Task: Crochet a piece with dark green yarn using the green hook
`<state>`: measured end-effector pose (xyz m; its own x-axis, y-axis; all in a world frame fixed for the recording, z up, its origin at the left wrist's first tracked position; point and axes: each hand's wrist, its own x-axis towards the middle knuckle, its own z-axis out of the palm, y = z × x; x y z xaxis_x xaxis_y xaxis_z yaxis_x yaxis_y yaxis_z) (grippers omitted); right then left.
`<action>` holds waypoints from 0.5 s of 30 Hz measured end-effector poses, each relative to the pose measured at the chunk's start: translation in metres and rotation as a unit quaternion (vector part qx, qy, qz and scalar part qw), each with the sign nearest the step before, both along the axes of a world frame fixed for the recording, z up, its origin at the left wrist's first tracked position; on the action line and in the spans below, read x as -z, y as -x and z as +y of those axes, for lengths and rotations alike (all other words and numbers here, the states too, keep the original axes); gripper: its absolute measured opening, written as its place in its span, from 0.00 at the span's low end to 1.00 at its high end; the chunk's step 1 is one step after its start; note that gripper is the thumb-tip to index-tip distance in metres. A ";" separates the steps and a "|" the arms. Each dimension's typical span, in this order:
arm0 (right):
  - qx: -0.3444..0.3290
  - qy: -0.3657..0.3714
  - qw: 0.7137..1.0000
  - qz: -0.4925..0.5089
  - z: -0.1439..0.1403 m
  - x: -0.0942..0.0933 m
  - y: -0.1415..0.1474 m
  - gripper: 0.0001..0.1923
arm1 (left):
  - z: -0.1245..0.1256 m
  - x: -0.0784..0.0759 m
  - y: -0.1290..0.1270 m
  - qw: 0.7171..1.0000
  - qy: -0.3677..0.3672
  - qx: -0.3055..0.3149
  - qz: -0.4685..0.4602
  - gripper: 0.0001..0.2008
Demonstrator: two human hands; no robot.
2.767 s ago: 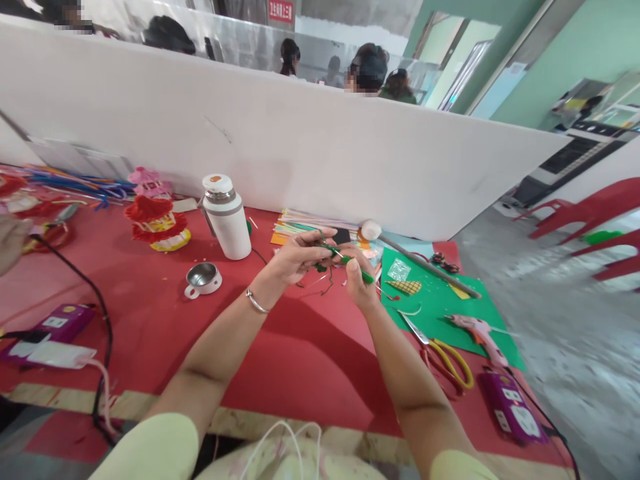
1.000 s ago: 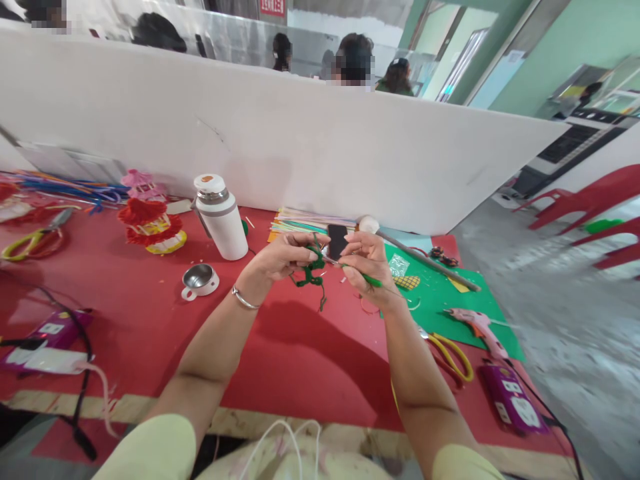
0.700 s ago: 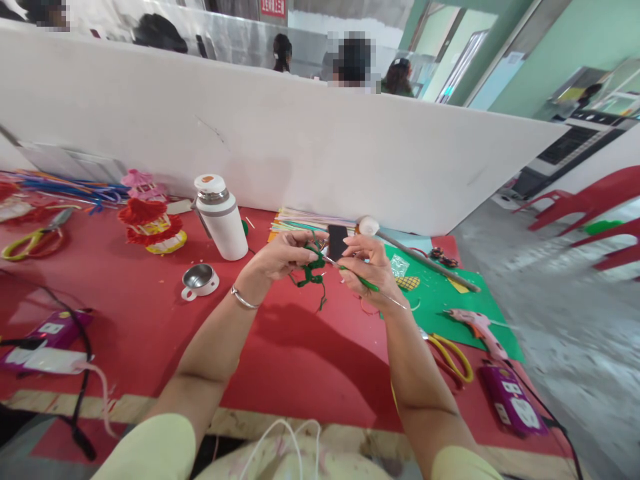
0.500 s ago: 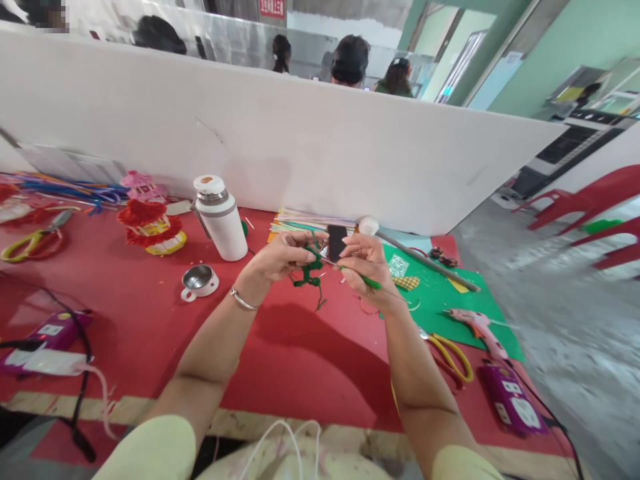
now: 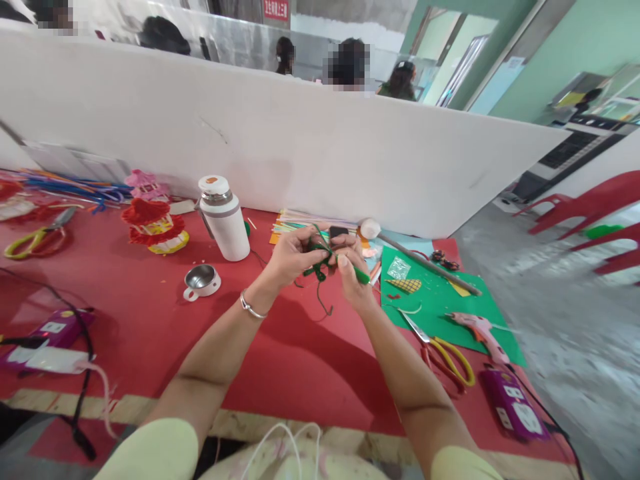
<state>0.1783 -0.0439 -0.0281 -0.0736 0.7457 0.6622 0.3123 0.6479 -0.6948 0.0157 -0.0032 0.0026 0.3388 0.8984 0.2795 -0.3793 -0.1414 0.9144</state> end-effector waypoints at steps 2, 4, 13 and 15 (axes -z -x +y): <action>0.059 -0.026 0.998 -0.006 -0.001 -0.002 0.003 0.16 | -0.005 0.002 -0.008 0.998 -0.030 -0.062 0.010 0.19; 0.113 -0.056 0.992 0.009 -0.002 -0.001 0.005 0.14 | -0.011 0.003 -0.016 0.996 -0.018 -0.085 -0.016 0.15; 0.076 -0.108 0.990 -0.044 -0.004 -0.004 -0.007 0.21 | 0.002 -0.002 0.005 0.957 0.209 0.184 -0.077 0.31; 0.045 -0.089 0.994 -0.041 -0.003 -0.007 -0.013 0.22 | 0.006 -0.002 0.008 0.953 0.210 0.207 -0.073 0.30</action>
<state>0.1914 -0.0466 -0.0213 -0.0707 0.6239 0.7783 0.4250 0.7248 -0.5423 0.0075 0.0029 0.0043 0.6729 0.7397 -0.0039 -0.4506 0.4141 0.7909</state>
